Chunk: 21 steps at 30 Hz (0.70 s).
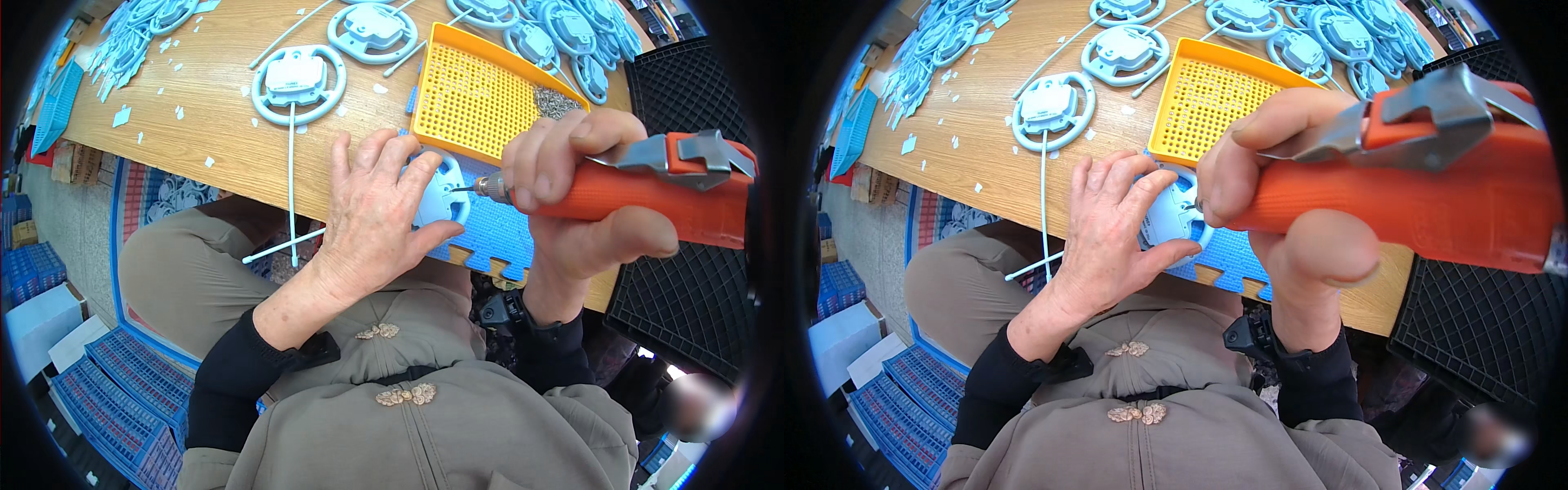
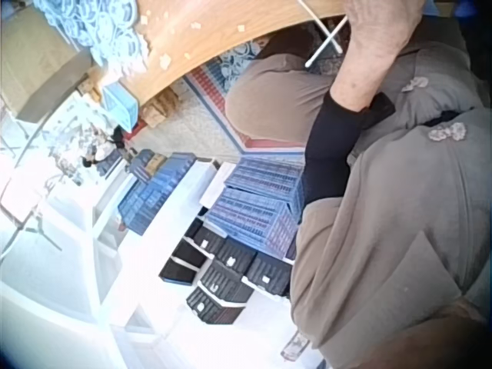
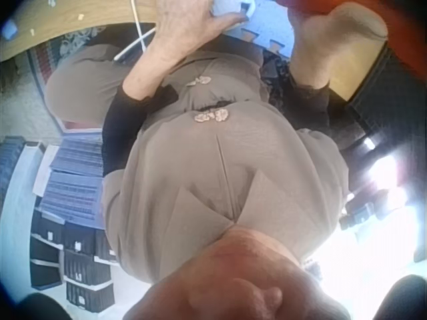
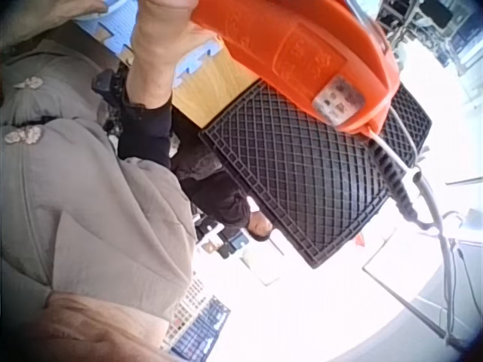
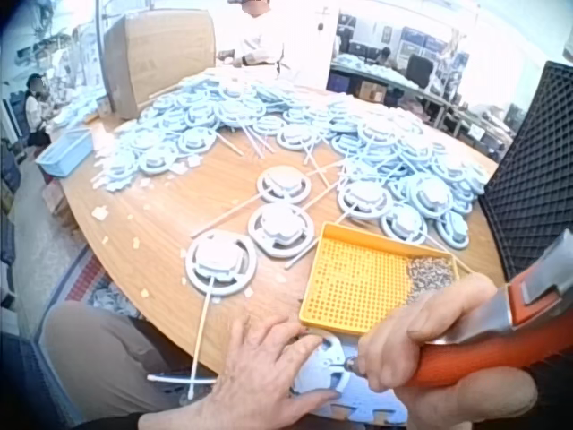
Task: Assembling circular blue plastic components using an electric screwdriver.
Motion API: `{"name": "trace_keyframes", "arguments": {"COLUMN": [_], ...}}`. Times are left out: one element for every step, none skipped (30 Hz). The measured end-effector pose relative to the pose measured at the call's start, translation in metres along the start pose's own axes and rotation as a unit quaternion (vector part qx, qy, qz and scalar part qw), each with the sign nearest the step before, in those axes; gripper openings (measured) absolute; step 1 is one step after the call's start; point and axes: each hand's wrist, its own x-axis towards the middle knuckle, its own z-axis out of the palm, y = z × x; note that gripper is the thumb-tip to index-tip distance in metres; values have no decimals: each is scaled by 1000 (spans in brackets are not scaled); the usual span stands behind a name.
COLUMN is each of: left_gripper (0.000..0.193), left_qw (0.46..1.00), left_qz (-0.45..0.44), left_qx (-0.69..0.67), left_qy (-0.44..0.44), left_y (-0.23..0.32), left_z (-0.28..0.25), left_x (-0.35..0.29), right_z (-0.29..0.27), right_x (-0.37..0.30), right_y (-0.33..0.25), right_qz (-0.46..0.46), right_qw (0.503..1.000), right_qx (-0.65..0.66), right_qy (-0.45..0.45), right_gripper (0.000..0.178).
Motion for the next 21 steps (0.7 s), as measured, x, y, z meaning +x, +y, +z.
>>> {"name": "trace_keyframes", "arguments": {"left_gripper": [65, 64, 63, 63, 62, 62, 62, 62, 63, 63, 62, 62, 62, 62, 62, 62, 62, 61, 61, 60, 60], "left_qw": [1000, 1000, 1000, 1000, 1000, 1000, 1000, 1000, 1000, 1000, 1000, 1000, 999, 999, 999, 999, 999, 999, 999, 999, 998], "left_qz": [0, 4, 7, 7, 4, 2, 2, 2, 1, 0, 0, 0, 0, 3, 5, 4, 9, 15, 14, 17, 19], "left_qx": [0, -6, -11, -11, -13, -16, -17, -15, -13, -13, -16, -19, -20, -20, -18, -19, -26, -34, -35, -44, -54], "left_qy": [0, 1, 2, 2, -5, -12, -12, -16, -20, -20, -23, -25, -26, -28, -29, -30, -28, -26, -26, -22, -18], "left_y": [-1, -2, -3, -3, -3, -3, -3, -2, -2, -2, -2, -2, -2, -1, -1, -2, -3, -4, -4, -5, -5], "left_z": [0, 0, 0, 0, 0, 0, 0, 1, 1, 0, 0, -1, -1, -1, 0, 0, 1, 2, 3, 4, 5], "left_x": [0, 1, 1, 1, 2, 2, 3, 3, 4, 4, 4, 4, 5, 5, 5, 5, 6, 6, 7, 7, 7], "right_z": [0, -1, -1, -1, -1, -3, -6, -7, -5, -1, 1, -2, -6, -9, -8, -7, -5, -3, 0, 2, 5], "right_x": [0, 0, 1, 0, 0, 1, 1, 2, 1, 0, -1, 0, 2, 2, 2, 2, 2, 2, 2, 2, 2], "right_y": [1, 3, 5, 6, 8, 9, 11, 12, 11, 10, 9, 11, 13, 15, 16, 16, 16, 15, 14, 13, 12], "right_qz": [7, 13, 14, 16, 18, 19, 13, 8, 10, 17, 24, 26, 10, -6, -5, 5, 15, 25, 34, 43, 52], "right_qw": [1000, 999, 999, 999, 998, 998, 998, 999, 999, 999, 999, 998, 999, 998, 998, 999, 999, 998, 998, 997, 996], "right_qx": [-19, -39, -38, -48, -58, -59, -44, -30, -30, -39, -49, -49, -33, -16, -16, -25, -34, -44, -54, -64, -74], "right_qy": [-5, -9, -9, -12, -15, -15, -30, -44, -44, -21, 1, 2, -26, -53, -53, -44, -36, -27, -19, -11, -3], "right_gripper": [80, 82, 82, 81, 80, 80, 79, 79, 79, 79, 79, 79, 79, 79, 79, 78, 78, 77, 77, 76, 76]}}
